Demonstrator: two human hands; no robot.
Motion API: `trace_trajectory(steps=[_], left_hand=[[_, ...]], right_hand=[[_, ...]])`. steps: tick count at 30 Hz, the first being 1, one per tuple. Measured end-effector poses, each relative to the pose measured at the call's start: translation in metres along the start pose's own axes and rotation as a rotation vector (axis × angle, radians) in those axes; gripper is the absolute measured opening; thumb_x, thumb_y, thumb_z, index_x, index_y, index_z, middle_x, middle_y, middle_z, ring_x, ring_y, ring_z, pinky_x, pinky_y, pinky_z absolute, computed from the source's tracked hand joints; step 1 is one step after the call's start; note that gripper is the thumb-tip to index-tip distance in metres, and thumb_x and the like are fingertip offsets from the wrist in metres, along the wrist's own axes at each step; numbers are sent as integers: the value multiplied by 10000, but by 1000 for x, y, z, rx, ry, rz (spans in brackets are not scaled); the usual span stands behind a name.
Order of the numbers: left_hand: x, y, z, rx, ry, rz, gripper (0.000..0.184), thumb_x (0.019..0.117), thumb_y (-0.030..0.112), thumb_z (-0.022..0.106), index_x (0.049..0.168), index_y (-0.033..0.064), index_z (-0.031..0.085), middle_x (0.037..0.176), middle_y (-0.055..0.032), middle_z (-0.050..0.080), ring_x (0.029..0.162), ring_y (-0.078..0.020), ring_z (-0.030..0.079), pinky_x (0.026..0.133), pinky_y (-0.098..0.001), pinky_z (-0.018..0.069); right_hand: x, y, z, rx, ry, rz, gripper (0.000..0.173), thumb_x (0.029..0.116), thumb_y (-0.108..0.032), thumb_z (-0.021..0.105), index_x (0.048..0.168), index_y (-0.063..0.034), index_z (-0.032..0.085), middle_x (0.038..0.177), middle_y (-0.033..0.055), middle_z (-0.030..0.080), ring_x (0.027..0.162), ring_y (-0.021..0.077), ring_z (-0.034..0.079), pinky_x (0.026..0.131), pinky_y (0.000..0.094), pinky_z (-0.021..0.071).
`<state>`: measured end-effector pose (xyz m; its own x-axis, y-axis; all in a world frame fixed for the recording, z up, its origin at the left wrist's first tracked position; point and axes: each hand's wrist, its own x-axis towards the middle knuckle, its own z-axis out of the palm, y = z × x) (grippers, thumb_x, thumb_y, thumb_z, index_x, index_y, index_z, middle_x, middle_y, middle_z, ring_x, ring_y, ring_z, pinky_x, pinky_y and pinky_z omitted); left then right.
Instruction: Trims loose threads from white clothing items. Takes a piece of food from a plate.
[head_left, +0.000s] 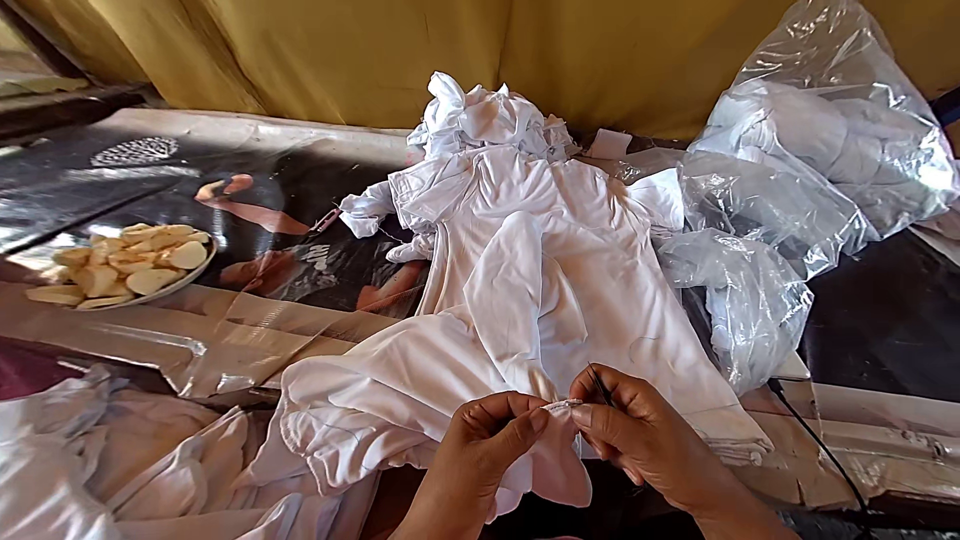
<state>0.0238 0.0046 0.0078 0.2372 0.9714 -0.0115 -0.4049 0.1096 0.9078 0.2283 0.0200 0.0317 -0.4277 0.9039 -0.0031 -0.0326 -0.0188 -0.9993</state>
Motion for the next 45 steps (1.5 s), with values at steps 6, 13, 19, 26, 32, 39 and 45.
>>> trace_trajectory(steps=[6,13,19,26,32,39,45], left_hand=[[0,-3,2,18,27,-15,82,921,94,699,922,83,781,810,19,736,737,-22,686,699,-193,577],[1,1,5,-11,67,-75,130,955,75,649,972,53,775,847,-18,752,767,-63,715,723,-231,606],[0,-1,8,-45,91,-85,120,948,94,669,910,67,779,819,-16,741,750,-53,699,712,-215,589],[-2,0,6,-71,103,-95,127,946,91,668,891,74,781,821,-21,745,753,-52,700,716,-216,588],[-2,0,6,-85,96,-104,120,941,87,673,890,68,780,819,-29,745,754,-54,700,714,-215,585],[-2,0,8,-92,92,-84,118,938,109,680,874,81,774,796,-16,735,724,-46,692,688,-210,583],[-3,3,9,-124,96,-104,137,943,92,658,863,75,768,784,-28,737,721,-57,701,694,-219,592]], right_hand=[[-2,2,4,-128,170,-65,53,971,-187,614,988,-137,605,681,-116,534,503,-68,465,436,98,374],[-25,-4,20,-433,94,-222,258,1088,-244,441,1087,-33,590,758,-35,604,545,-34,501,467,138,420],[-21,1,26,-548,129,-134,264,1081,-231,434,1114,-55,628,792,-36,630,561,-28,530,502,124,451],[-18,-3,26,-560,115,-94,256,1069,-232,446,1112,-70,640,784,-42,624,560,-33,532,503,123,456],[-19,-4,25,-576,114,-80,258,1065,-232,446,1100,-78,649,773,-49,616,550,-34,523,501,123,451],[-17,0,27,-539,141,-154,255,1064,-224,457,1066,-62,654,771,-43,617,556,-38,526,499,110,447],[-16,8,23,-480,120,-254,245,1061,-207,475,1051,-47,660,793,-30,635,565,-51,517,499,99,434]])
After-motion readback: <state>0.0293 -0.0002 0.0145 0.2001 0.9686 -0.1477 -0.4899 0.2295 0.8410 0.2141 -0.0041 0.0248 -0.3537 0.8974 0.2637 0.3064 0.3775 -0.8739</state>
